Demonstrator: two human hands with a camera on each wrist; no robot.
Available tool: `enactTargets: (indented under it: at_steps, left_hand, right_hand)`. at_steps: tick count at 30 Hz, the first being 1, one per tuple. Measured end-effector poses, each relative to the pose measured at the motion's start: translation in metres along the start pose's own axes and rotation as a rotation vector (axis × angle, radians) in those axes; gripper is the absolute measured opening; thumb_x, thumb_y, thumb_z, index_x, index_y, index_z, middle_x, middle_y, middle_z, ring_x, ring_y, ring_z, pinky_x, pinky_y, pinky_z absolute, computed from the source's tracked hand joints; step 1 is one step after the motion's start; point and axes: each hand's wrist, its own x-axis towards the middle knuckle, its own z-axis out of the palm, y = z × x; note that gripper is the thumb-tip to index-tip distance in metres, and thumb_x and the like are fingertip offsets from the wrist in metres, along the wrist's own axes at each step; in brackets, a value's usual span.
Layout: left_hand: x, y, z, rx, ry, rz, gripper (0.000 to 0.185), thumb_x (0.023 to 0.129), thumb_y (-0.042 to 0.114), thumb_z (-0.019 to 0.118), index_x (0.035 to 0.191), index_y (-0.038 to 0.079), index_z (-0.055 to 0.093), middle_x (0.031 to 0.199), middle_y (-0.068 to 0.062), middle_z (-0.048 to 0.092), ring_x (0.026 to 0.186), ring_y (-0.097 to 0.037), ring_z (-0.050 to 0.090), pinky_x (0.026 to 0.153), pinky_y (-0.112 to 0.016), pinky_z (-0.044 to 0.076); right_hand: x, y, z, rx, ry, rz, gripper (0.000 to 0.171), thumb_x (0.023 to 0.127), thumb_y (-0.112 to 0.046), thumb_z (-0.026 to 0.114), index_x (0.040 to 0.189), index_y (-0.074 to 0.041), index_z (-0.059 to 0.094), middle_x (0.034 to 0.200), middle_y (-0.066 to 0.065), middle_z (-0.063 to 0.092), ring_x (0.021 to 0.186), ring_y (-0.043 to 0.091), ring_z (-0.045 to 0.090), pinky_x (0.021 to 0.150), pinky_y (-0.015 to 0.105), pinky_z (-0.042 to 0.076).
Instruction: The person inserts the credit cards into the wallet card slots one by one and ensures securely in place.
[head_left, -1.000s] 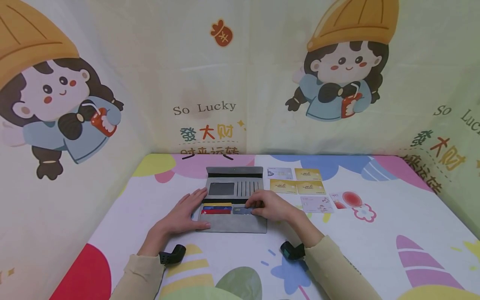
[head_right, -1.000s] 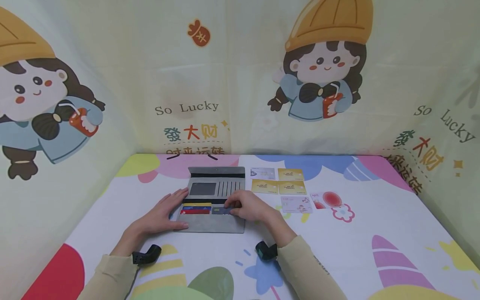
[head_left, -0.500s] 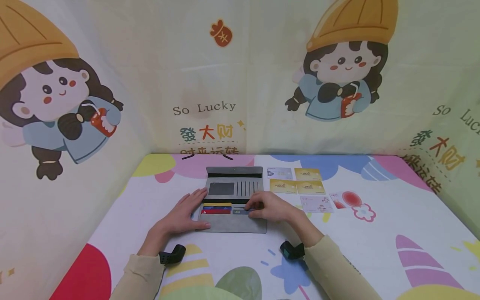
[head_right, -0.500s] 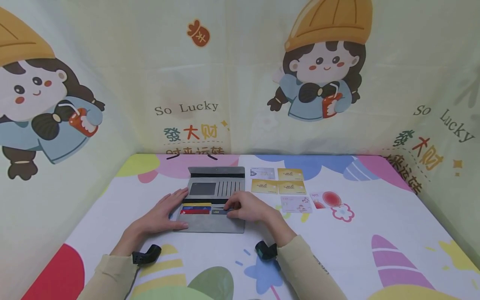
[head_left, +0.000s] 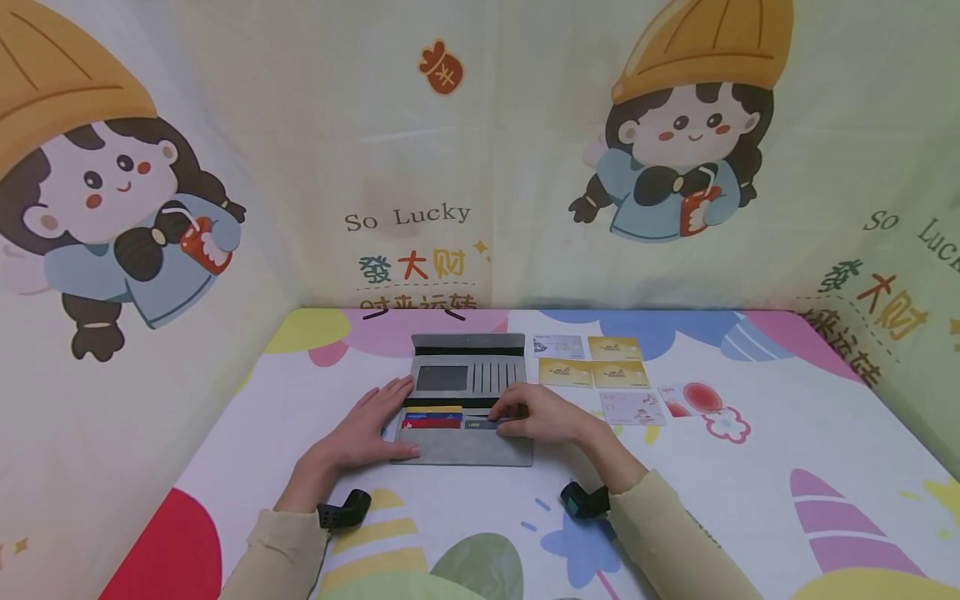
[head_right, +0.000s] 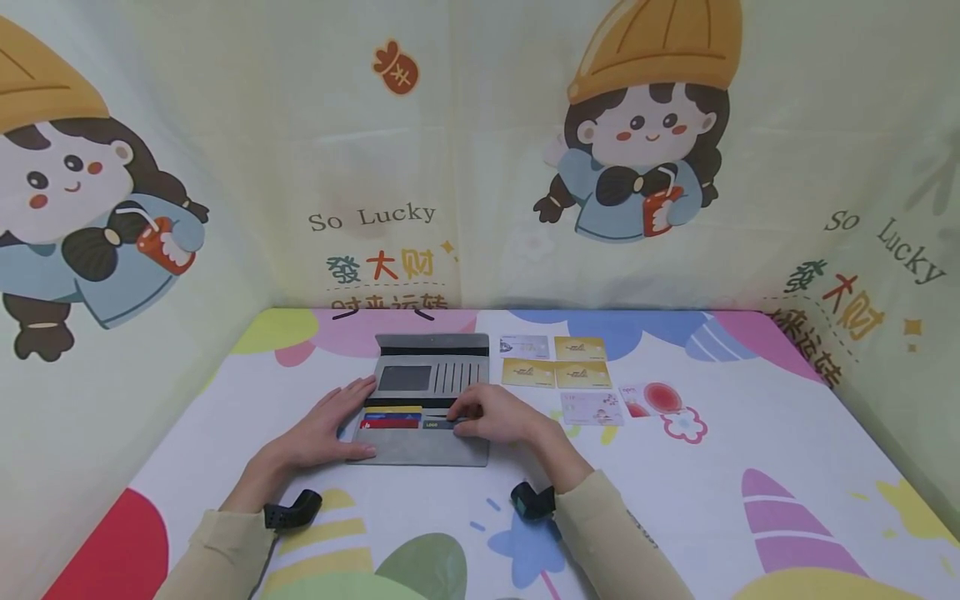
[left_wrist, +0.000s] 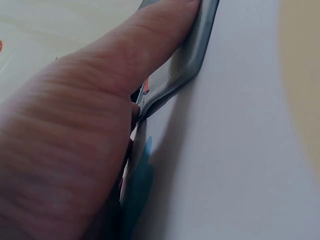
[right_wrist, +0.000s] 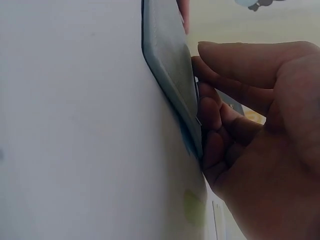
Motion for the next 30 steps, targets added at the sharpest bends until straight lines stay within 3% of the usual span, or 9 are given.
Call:
enactTargets:
  at_steps: [30]
  left_hand:
    - [-0.0006,0.0004,-0.0005,-0.010,0.007,0.007,0.108,0.078,0.057,0.078,0.159,0.005,0.029,0.165,-0.014,0.024,0.152,-0.036,0.016,0.121,-0.055,0.007]
  right_hand:
    - [-0.0023,0.0003,-0.0037,0.032,-0.036,-0.011,0.018,0.092,-0.014,0.073,0.110,-0.014,0.076,0.109,-0.003,0.060,0.097,0.019,0.054,0.087,0.036,0.048]
